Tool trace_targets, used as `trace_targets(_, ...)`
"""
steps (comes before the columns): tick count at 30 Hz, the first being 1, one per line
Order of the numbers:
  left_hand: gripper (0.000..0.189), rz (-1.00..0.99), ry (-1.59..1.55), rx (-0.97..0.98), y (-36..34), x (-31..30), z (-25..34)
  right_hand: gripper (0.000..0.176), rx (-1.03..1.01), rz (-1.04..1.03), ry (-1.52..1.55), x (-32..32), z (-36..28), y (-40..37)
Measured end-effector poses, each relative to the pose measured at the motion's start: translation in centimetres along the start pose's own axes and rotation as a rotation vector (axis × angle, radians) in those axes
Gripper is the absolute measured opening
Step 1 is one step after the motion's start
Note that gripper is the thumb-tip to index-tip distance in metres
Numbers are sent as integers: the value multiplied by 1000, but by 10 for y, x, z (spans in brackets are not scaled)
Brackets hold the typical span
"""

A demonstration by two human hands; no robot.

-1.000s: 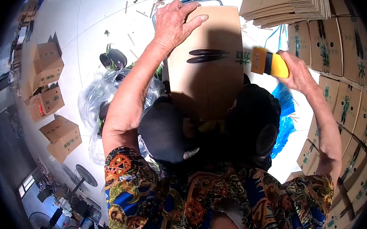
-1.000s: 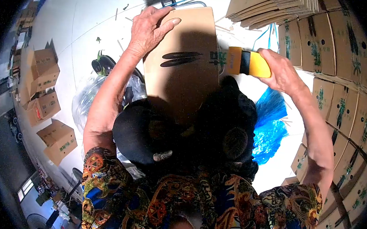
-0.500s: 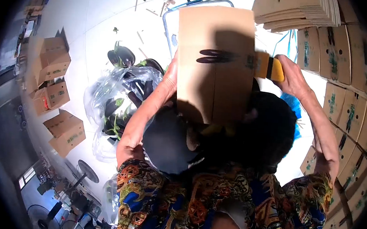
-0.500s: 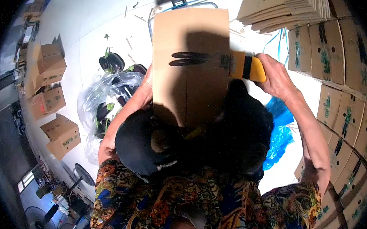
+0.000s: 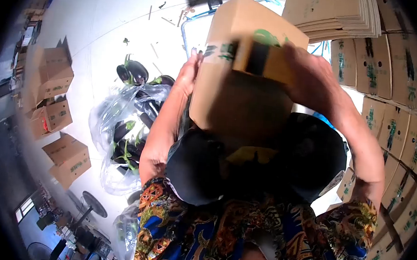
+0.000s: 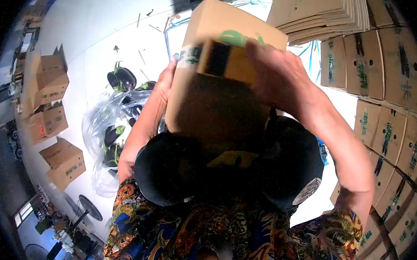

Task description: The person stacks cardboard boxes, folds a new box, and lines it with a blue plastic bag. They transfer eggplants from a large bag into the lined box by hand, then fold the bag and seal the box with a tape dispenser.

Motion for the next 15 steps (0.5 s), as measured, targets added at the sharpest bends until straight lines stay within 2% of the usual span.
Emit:
trace_targets(1, 72, -184, 64, 86, -14, 14, 23, 44, -130, 96, 95, -8, -19, 10)
trace_targets(3, 69, -163, 218, 203, -28, 11, 53, 37, -197, 149, -1, -3, -48, 38)
trace_targets(5, 70, -201, 254, 202, -61, 66, 74, 42, -154, 57, 1, 12, -63, 68)
trace_targets(7, 68, -16, 532, 101, -64, 67, 89, 45, -147, 21, -19, 15, -72, 83)
trace_targets(10, 67, -136, 828, 353, -52, 75, 104, 46, -183, 25, -62, 14, -82, 90)
trace_targets(13, 69, 24, 1228, 369, -54, 73, 117, 46, -155, 8, -74, 15, -76, 82)
trace_targets(15, 71, 116, 1265, 388, -52, 66, 123, 44, -143, -1, -87, 3, -73, 72)
Point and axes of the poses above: each hand's wrist, its own y-axis towards the middle knuckle, its own x-axis out of the palm, z = x × y, the point moved 10 cm from there along y, towards the middle knuckle, and after that the axes turned 7 degrees about -z, right-handed, at the moved point
